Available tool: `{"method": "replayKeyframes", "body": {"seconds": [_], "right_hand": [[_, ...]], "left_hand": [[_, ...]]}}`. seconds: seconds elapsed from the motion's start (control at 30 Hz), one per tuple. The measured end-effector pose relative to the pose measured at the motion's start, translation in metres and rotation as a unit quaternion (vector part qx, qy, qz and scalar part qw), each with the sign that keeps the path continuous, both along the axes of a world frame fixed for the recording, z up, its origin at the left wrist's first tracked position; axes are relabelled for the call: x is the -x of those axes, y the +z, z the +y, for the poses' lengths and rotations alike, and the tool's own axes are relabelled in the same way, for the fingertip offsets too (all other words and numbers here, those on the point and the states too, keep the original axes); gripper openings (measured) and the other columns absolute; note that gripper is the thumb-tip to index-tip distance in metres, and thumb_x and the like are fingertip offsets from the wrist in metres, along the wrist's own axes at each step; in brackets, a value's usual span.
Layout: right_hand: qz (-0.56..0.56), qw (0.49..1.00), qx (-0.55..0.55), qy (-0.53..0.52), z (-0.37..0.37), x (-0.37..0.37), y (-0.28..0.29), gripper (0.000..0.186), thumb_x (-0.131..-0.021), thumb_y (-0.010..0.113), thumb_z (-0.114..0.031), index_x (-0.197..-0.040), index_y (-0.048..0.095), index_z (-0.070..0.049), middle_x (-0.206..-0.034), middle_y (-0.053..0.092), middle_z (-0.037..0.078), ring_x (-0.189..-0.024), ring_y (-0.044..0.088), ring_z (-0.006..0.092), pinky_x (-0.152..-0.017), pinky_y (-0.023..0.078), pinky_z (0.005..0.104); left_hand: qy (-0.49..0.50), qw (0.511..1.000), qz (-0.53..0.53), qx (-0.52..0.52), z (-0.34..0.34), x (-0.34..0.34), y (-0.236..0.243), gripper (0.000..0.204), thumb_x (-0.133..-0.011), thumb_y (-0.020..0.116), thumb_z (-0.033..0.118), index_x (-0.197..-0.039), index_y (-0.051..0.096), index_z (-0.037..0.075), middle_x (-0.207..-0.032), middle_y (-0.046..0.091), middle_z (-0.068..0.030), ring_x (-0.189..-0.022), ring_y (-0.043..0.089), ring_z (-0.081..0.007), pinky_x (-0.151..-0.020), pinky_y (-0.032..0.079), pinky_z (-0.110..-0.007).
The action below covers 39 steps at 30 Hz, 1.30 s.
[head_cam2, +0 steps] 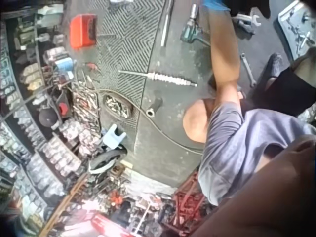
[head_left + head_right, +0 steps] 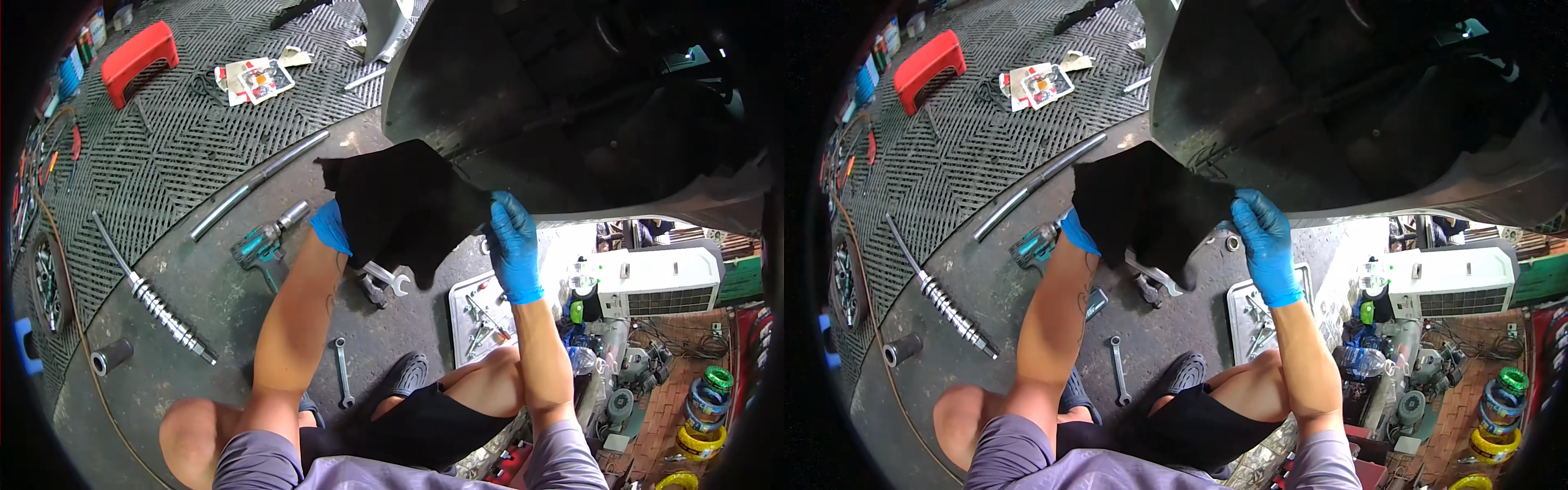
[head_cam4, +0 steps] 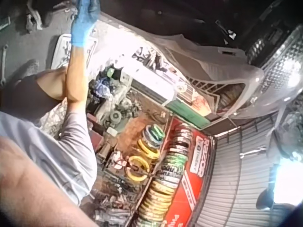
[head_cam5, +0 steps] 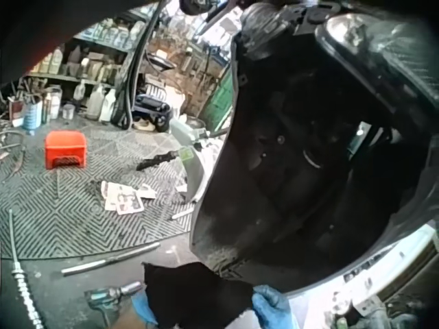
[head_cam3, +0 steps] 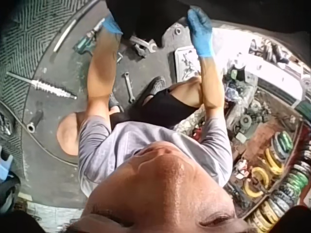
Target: Repairing and cleaning the front suspension and fender area of a scooter.
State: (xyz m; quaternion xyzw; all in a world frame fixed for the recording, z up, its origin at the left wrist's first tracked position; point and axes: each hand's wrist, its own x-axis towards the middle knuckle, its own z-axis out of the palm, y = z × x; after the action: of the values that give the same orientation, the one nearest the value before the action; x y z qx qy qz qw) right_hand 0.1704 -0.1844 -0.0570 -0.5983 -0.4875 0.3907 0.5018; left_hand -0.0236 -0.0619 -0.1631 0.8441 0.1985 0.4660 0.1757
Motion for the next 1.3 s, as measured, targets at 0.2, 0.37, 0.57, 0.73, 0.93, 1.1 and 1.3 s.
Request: {"method": "replayKeyframes", "body": {"seconds": [0.2,0.37,0.57,0.73,0.93,1.1,1.3], "right_hand": [[0.073,0.993,-0.096,0.01,0.006,0.021,0.002,0.047,-0.096,0.062,-0.016,-0.14,0.049,-0.003,-0.12,0.056,0.004,-0.091,0.056,0.0064,-0.077,0.047,0.0219],[-0.123,0.985,-0.117,-0.04,-0.001,0.03,0.013,0.053,-0.094,0.065,-0.02,-0.142,0.047,-0.004,-0.118,0.059,0.001,-0.093,0.054,0.0056,-0.08,0.045,0.0214],[-0.069,0.998,0.005,0.009,-0.011,-0.006,0.008,0.041,-0.096,0.063,-0.019,-0.133,0.056,-0.003,-0.113,0.065,0.001,-0.099,0.058,0.0112,-0.091,0.045,0.0249],[-0.047,0.997,-0.047,-0.031,-0.008,-0.002,0.011,0.032,-0.098,0.06,-0.017,-0.125,0.061,-0.002,-0.116,0.066,0.006,-0.105,0.06,0.014,-0.097,0.045,0.0271],[-0.115,0.99,-0.078,-0.038,0.0,0.017,0.02,0.048,-0.1,0.054,-0.03,-0.139,0.048,-0.002,-0.127,0.059,0.01,-0.115,0.056,0.0171,-0.104,0.04,0.0293],[-0.227,0.964,-0.139,0.016,0.003,0.033,0.026,0.07,-0.101,0.046,-0.046,-0.151,0.026,-0.001,-0.148,0.041,0.014,-0.134,0.042,0.023,-0.113,0.031,0.0338],[-0.178,0.978,-0.104,0.026,-0.004,0.014,0.007,0.081,-0.099,0.045,-0.053,-0.153,0.019,0.0,-0.158,0.026,0.014,-0.145,0.027,0.0252,-0.118,0.022,0.0377]], "left_hand": [[-0.013,0.982,-0.178,0.06,0.005,-0.008,-0.006,0.046,-0.089,0.064,0.022,-0.132,0.055,0.007,-0.129,0.058,-0.012,-0.118,0.056,-0.0299,-0.101,0.045,-0.04],[-0.381,0.689,-0.398,0.471,-0.002,-0.014,0.001,0.051,-0.094,0.061,0.02,-0.141,0.045,0.007,-0.138,0.051,-0.0112,-0.125,0.05,-0.0264,-0.106,0.041,-0.038],[-0.239,0.891,-0.326,0.207,0.006,-0.031,-0.028,0.055,-0.096,0.059,0.02,-0.145,0.038,0.007,-0.143,0.045,-0.0108,-0.131,0.044,-0.0246,-0.11,0.036,-0.037],[-0.043,0.959,-0.237,0.153,0.006,-0.034,-0.05,0.05,-0.095,0.059,0.022,-0.14,0.045,0.006,-0.139,0.049,-0.0115,-0.127,0.048,-0.0263,-0.109,0.037,-0.038],[0.035,0.981,-0.141,0.132,-0.002,-0.022,-0.009,0.048,-0.087,0.064,0.024,-0.131,0.056,0.006,-0.128,0.059,-0.0134,-0.117,0.056,-0.0316,-0.105,0.042,-0.04],[0.183,0.968,-0.169,-0.001,0.001,-0.025,-0.013,0.05,-0.083,0.065,0.026,-0.129,0.06,0.007,-0.12,0.064,-0.012,-0.111,0.061,-0.0315,-0.1,0.046,-0.04],[0.125,0.964,-0.236,0.008,-0.01,-0.044,-0.002,0.047,-0.092,0.056,0.028,-0.135,0.054,0.008,-0.129,0.058,-0.011,-0.117,0.056,-0.0274,-0.104,0.043,-0.04]]}}
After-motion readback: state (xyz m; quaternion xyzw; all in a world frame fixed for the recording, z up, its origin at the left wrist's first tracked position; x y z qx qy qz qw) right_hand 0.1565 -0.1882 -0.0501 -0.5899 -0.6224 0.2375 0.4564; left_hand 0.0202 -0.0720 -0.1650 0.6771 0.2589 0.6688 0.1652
